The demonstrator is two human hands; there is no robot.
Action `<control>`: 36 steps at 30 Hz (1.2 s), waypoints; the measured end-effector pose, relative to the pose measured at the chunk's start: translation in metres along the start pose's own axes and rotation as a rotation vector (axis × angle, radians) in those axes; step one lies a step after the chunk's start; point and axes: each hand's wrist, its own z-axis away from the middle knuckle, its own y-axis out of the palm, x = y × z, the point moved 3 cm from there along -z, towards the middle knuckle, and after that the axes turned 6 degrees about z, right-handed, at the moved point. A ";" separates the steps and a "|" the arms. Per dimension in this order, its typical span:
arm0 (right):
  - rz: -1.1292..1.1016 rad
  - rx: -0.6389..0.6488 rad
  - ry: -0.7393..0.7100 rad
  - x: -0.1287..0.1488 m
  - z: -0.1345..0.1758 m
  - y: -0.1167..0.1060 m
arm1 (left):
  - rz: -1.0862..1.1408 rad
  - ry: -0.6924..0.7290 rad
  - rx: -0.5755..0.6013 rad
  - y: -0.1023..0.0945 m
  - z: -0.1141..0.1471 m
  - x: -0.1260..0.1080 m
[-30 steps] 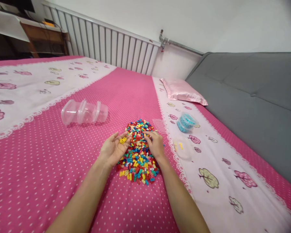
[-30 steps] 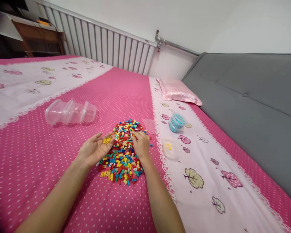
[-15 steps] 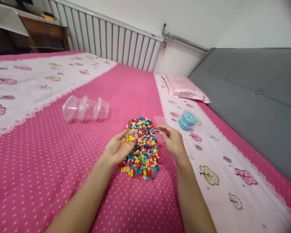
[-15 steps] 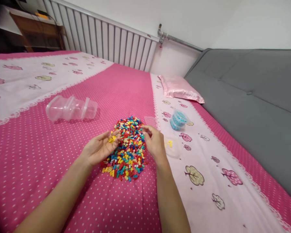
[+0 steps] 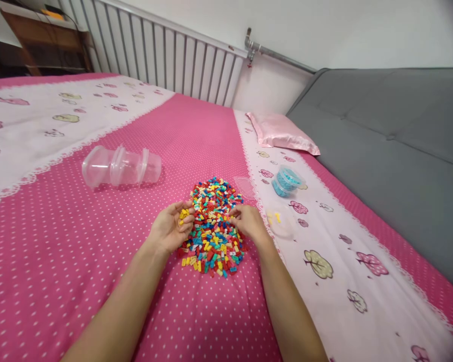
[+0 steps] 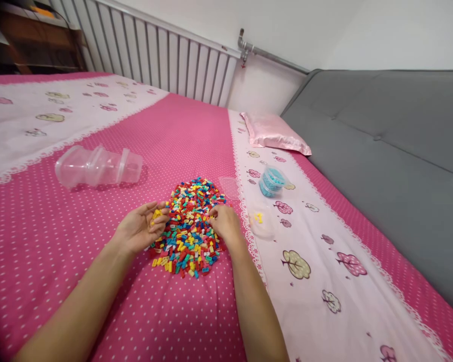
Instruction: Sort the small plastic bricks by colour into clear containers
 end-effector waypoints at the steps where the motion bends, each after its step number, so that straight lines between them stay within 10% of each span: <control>1: 0.023 -0.003 0.007 0.000 -0.001 0.003 | 0.002 0.002 0.000 0.000 0.000 0.000; 36: -0.203 -0.021 -0.035 -0.016 -0.013 0.001 | 0.071 -0.052 -0.007 0.001 -0.004 0.011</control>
